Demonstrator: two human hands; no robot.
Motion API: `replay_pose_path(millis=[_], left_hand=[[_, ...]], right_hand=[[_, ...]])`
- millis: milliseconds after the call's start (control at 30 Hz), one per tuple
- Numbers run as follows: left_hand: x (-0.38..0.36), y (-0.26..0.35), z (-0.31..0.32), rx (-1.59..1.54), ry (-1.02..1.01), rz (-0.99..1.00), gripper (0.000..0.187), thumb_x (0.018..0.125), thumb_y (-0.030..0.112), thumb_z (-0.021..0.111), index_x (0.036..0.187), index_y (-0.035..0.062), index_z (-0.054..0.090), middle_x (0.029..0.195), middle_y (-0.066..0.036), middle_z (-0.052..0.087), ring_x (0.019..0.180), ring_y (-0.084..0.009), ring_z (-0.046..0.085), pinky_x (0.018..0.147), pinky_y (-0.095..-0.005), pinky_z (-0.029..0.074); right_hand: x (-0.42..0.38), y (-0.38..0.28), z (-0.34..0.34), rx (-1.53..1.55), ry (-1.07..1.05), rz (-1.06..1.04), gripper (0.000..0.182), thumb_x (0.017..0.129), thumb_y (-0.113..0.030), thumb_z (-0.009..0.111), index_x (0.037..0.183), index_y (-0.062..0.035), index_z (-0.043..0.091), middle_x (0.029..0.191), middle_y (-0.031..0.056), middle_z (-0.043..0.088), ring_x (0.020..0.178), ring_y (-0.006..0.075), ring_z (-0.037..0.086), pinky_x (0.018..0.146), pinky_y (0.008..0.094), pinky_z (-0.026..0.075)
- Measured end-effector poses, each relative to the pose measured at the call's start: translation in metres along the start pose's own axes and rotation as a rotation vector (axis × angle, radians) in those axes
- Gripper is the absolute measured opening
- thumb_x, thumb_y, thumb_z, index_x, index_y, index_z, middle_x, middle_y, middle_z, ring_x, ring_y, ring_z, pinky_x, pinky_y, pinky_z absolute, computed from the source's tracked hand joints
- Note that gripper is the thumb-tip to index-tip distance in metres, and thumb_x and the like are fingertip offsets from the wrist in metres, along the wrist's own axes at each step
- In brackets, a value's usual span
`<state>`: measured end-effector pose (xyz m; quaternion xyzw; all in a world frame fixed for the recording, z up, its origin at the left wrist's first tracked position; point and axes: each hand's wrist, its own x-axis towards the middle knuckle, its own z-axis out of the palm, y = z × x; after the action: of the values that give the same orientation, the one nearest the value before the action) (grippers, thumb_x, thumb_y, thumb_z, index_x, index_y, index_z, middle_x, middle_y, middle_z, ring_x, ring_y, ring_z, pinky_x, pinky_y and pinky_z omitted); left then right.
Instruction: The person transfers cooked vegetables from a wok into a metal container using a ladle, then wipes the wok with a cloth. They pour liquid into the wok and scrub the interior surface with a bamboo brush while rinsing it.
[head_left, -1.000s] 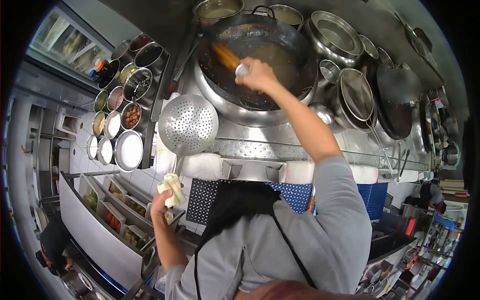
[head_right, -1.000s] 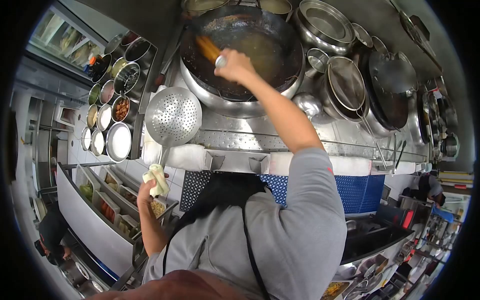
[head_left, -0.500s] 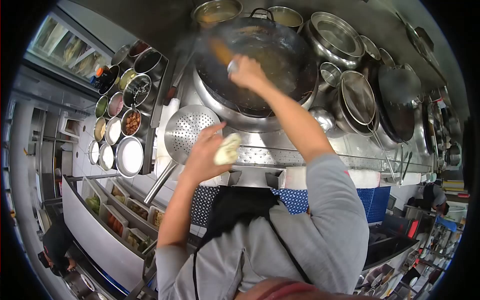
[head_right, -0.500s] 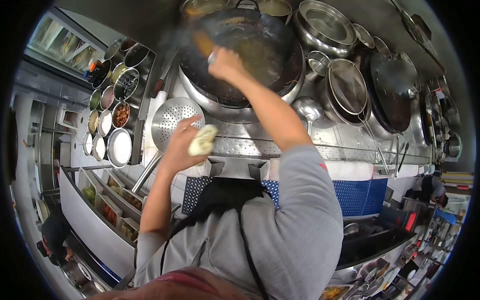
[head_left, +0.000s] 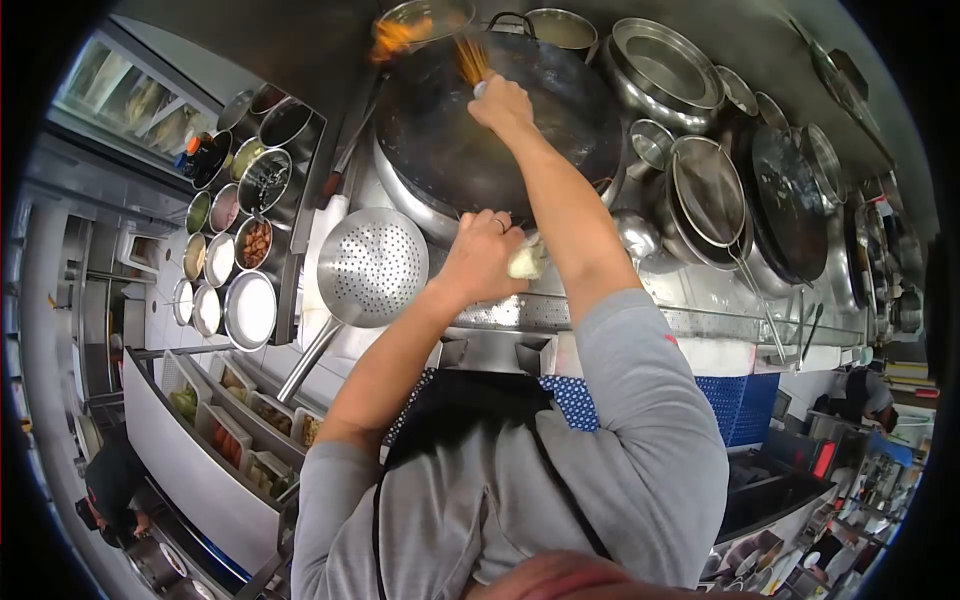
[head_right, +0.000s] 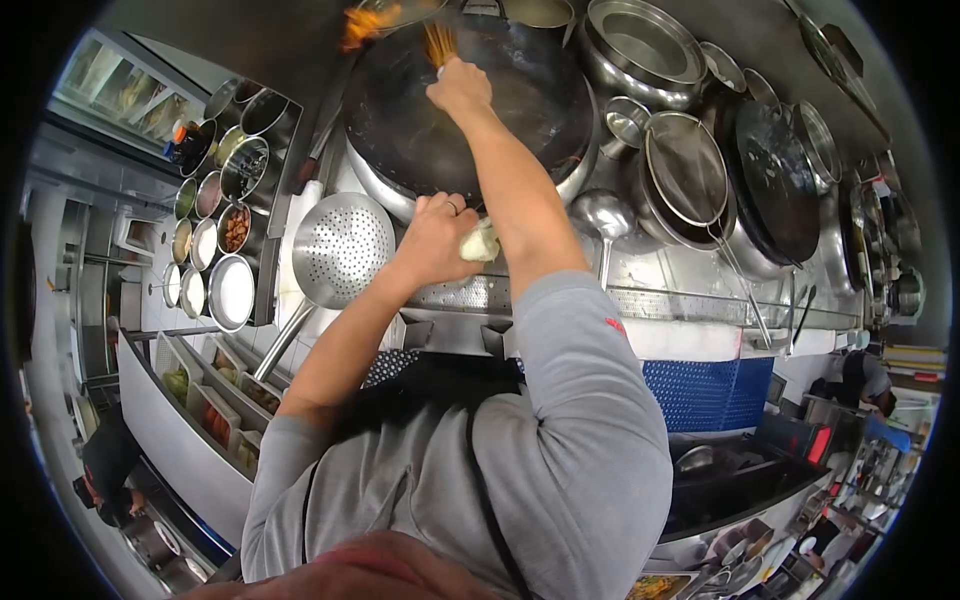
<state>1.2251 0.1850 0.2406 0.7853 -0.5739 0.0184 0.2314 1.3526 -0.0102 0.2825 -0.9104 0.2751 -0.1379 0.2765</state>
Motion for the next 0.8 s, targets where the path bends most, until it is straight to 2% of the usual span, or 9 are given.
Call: replay_pose_path(millis=[100,200,300,333,400,500,600,700,800], left_hand=[[-0.003,-0.004,0.002,-0.041,0.08,0.031,0.043,0.053,0.032,0.08,0.085,0.0051,0.068,0.09,-0.012,0.058,0.092,-0.0294,0.054,0.082,-0.0414,0.038],[-0.005,-0.01,-0.005,-0.076,0.08,0.04,0.042,0.053,0.032,0.079,0.083,0.0052,0.068,0.089,-0.012,0.058,0.091,-0.0301,0.054,0.082,-0.0419,0.038],[-0.006,-0.02,-0.007,-0.108,0.09,0.05,0.042,0.052,0.031,0.079,0.083,0.0058,0.068,0.088,-0.012,0.057,0.091,-0.0307,0.054,0.083,-0.0417,0.038],[-0.006,-0.023,-0.006,-0.112,0.061,0.026,0.041,0.052,0.03,0.079,0.083,0.0061,0.068,0.088,-0.012,0.057,0.091,-0.0308,0.054,0.083,-0.0416,0.038],[-0.006,-0.024,-0.004,-0.073,0.031,-0.003,0.04,0.053,0.03,0.079,0.082,0.0058,0.067,0.087,-0.012,0.057,0.09,-0.0305,0.054,0.082,-0.0413,0.038],[-0.006,-0.02,-0.004,-0.064,0.049,-0.004,0.04,0.053,0.032,0.079,0.081,0.006,0.067,0.087,-0.012,0.058,0.089,-0.0303,0.055,0.081,-0.0413,0.038],[-0.002,-0.008,-0.012,-0.035,0.02,-0.03,0.042,0.054,0.034,0.079,0.082,0.0058,0.067,0.087,-0.013,0.058,0.09,-0.0309,0.055,0.081,-0.0415,0.039],[0.005,-0.018,-0.01,-0.001,0.07,0.016,0.043,0.055,0.036,0.079,0.082,0.0053,0.067,0.088,-0.014,0.058,0.09,-0.0322,0.055,0.082,-0.0419,0.04],[-0.003,-0.014,-0.009,-0.016,0.019,0.0,0.042,0.055,0.034,0.079,0.083,0.005,0.067,0.087,-0.014,0.059,0.091,-0.0317,0.056,0.082,-0.0416,0.04]], right_hand=[[-0.028,-0.006,0.006,0.051,-0.122,-0.029,0.046,0.075,-0.02,0.068,0.119,-0.0073,0.065,0.109,0.0242,0.069,0.106,0.038,0.067,0.095,0.0434,0.053],[-0.074,-0.002,0.004,-0.098,-0.233,-0.328,0.047,0.074,-0.021,0.068,0.119,-0.0072,0.065,0.107,0.0232,0.07,0.107,0.0403,0.065,0.096,0.0447,0.052],[-0.038,0.013,0.02,-0.131,-0.109,-0.275,0.043,0.075,-0.02,0.068,0.116,-0.0068,0.066,0.106,0.0231,0.07,0.106,0.0396,0.066,0.095,0.0444,0.052],[-0.022,0.01,0.008,-0.037,-0.094,-0.107,0.044,0.077,-0.018,0.064,0.119,-0.0083,0.064,0.108,0.0251,0.069,0.106,0.0432,0.065,0.094,0.0463,0.052],[-0.004,0.006,0.008,0.017,-0.033,-0.046,0.044,0.077,-0.019,0.065,0.12,-0.0084,0.064,0.106,0.0244,0.069,0.105,0.0423,0.065,0.093,0.046,0.052],[-0.032,0.004,0.009,0.027,-0.078,-0.094,0.044,0.076,-0.018,0.068,0.118,-0.0054,0.064,0.107,0.0239,0.069,0.104,0.0397,0.067,0.091,0.0452,0.054],[-0.076,0.004,0.015,-0.046,-0.198,-0.296,0.042,0.076,-0.015,0.065,0.117,-0.0037,0.064,0.106,0.0258,0.069,0.103,0.0402,0.067,0.091,0.0459,0.054],[-0.038,0.011,0.029,-0.102,-0.04,-0.25,0.042,0.076,-0.013,0.063,0.117,-0.0019,0.063,0.105,0.0271,0.069,0.102,0.0406,0.067,0.091,0.0462,0.053],[0.002,0.001,0.01,0.021,0.01,-0.005,0.044,0.076,-0.016,0.066,0.117,-0.0008,0.063,0.103,0.0251,0.07,0.103,0.0402,0.067,0.09,0.0452,0.054]])
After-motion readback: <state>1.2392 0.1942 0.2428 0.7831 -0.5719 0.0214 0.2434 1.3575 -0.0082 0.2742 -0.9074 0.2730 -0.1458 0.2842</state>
